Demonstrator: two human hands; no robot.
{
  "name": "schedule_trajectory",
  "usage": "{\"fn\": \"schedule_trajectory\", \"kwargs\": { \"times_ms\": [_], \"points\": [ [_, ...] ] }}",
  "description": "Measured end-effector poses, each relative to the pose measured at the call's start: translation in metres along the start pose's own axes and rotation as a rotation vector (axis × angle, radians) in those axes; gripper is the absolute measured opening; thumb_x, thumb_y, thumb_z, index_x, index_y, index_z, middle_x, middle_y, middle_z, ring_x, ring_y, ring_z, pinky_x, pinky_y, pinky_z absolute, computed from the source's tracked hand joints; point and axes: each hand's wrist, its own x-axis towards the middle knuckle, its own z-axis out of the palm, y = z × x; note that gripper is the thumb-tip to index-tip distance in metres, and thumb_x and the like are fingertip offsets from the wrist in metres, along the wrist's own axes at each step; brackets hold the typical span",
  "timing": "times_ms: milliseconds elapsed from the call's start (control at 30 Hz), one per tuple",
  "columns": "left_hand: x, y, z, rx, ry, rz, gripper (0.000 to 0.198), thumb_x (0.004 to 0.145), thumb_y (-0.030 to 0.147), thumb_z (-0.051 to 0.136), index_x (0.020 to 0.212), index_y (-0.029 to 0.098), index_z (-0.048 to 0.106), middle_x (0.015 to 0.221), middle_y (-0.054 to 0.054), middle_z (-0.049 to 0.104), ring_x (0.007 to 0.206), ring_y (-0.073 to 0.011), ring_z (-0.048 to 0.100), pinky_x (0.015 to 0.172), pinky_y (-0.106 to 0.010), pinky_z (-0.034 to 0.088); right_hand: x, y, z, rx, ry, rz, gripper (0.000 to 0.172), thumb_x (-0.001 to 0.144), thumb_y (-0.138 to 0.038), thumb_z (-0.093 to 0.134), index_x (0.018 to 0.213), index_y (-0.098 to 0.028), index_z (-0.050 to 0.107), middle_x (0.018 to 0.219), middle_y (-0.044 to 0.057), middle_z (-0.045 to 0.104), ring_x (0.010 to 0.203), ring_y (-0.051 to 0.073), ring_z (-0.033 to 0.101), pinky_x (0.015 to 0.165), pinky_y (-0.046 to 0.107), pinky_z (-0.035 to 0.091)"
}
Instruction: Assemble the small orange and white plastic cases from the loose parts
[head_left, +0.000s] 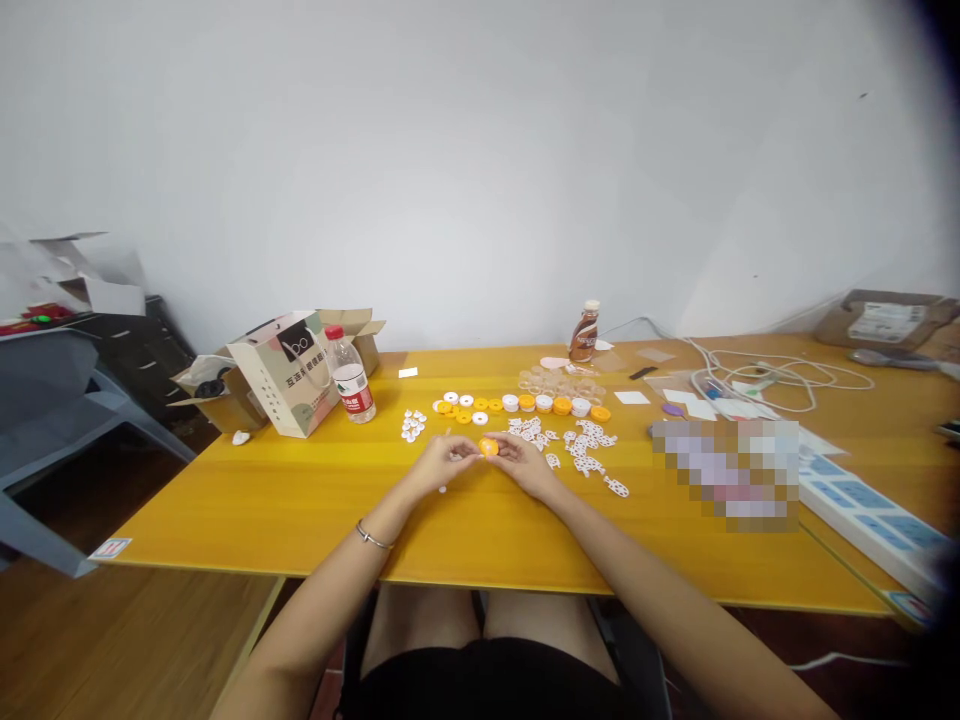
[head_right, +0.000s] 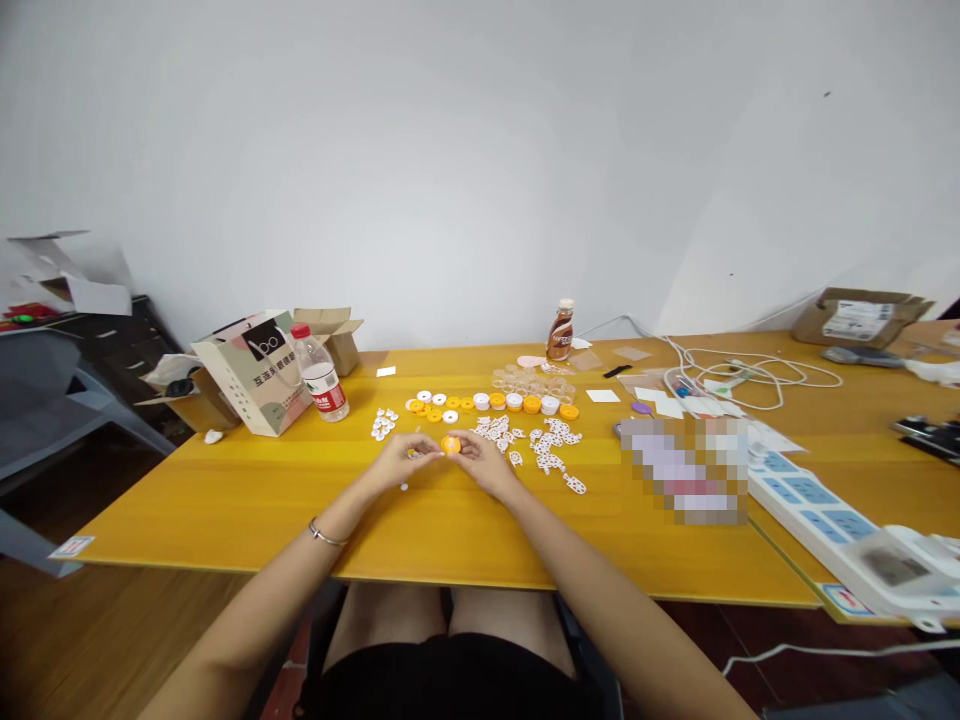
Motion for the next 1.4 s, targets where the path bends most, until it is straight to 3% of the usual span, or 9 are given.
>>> {"fn": "schedule_trajectory", "kwargs": {
  "times_ms": [100,300,533,700,833,1100,1267,1400],
  "points": [
    [0.003,0.000,0.011,-0.041,0.109,-0.039,0.020,0.075,0.031,0.053,0.078,0.014,0.063,0.073,-0.003,0.063,0.063,-0.0107,0.053,0.060,-0.021,0.041,0.000,-0.002,0.002,0.060,-0.033,-0.002,0.032,0.064,-0.024,0.063,0.095,-0.022,0.058,0.081,0.001,0.060,0.077,0.014,0.057,0.078,0.030,0.044],
    [0.005,-0.005,0.015,-0.009,0.166,-0.044,0.018,0.071,0.031,0.058,0.070,0.014,0.062,0.062,0.000,0.056,0.058,-0.0095,0.046,0.058,-0.021,0.038,-0.001,-0.005,0.004,0.096,-0.062,0.002,0.032,0.065,-0.027,0.064,0.095,-0.022,0.058,0.083,0.001,0.061,0.077,0.014,0.058,0.079,0.031,0.044],
    [0.006,-0.003,0.018,0.014,0.170,-0.056,0.017,0.072,0.030,0.058,0.071,0.014,0.060,0.066,-0.001,0.058,0.061,-0.0099,0.050,0.057,-0.020,0.040,0.000,-0.006,0.001,0.070,-0.025,-0.001,0.029,0.064,-0.028,0.065,0.091,-0.020,0.059,0.078,0.001,0.061,0.075,0.014,0.057,0.077,0.031,0.044],
    [0.010,-0.014,-0.002,0.091,0.176,-0.066,0.016,0.077,0.027,0.051,0.080,0.014,0.060,0.074,-0.003,0.061,0.069,-0.0112,0.054,0.063,-0.021,0.042,0.001,-0.007,0.000,0.051,0.031,0.018,0.026,0.064,-0.026,0.063,0.089,-0.020,0.057,0.079,0.000,0.060,0.074,0.013,0.057,0.075,0.029,0.044],
    [0.008,-0.024,-0.013,0.184,0.144,-0.070,0.014,0.073,0.025,0.055,0.079,0.015,0.062,0.078,-0.004,0.061,0.074,-0.0139,0.054,0.070,-0.024,0.041,0.002,-0.006,-0.001,0.032,0.059,0.014,0.026,0.064,-0.025,0.061,0.089,-0.020,0.056,0.077,0.000,0.059,0.072,0.013,0.056,0.072,0.028,0.044],
    [0.009,-0.028,0.000,0.297,0.047,-0.070,0.011,0.071,0.022,0.056,0.075,0.019,0.066,0.075,-0.002,0.060,0.073,-0.0141,0.055,0.071,-0.023,0.040,0.003,0.000,-0.003,0.011,0.078,0.008,0.022,0.065,-0.025,0.059,0.085,-0.019,0.055,0.075,0.000,0.058,0.072,0.012,0.055,0.072,0.027,0.043],
    [0.010,-0.026,-0.001,0.285,0.085,-0.082,0.013,0.071,0.020,0.054,0.070,0.018,0.066,0.071,-0.002,0.061,0.069,-0.0137,0.055,0.069,-0.023,0.040,0.003,0.000,-0.002,0.007,0.063,0.009,0.023,0.065,-0.027,0.059,0.087,-0.019,0.056,0.078,0.000,0.058,0.073,0.013,0.055,0.072,0.028,0.043],
    [0.010,-0.019,0.004,0.195,0.145,-0.082,0.017,0.075,0.026,0.051,0.078,0.018,0.066,0.075,-0.003,0.064,0.070,-0.0133,0.057,0.067,-0.023,0.042,0.002,-0.002,-0.001,0.028,0.014,0.024,0.026,0.064,-0.027,0.061,0.088,-0.020,0.056,0.077,0.000,0.058,0.074,0.013,0.055,0.072,0.028,0.044]
  ]
}}
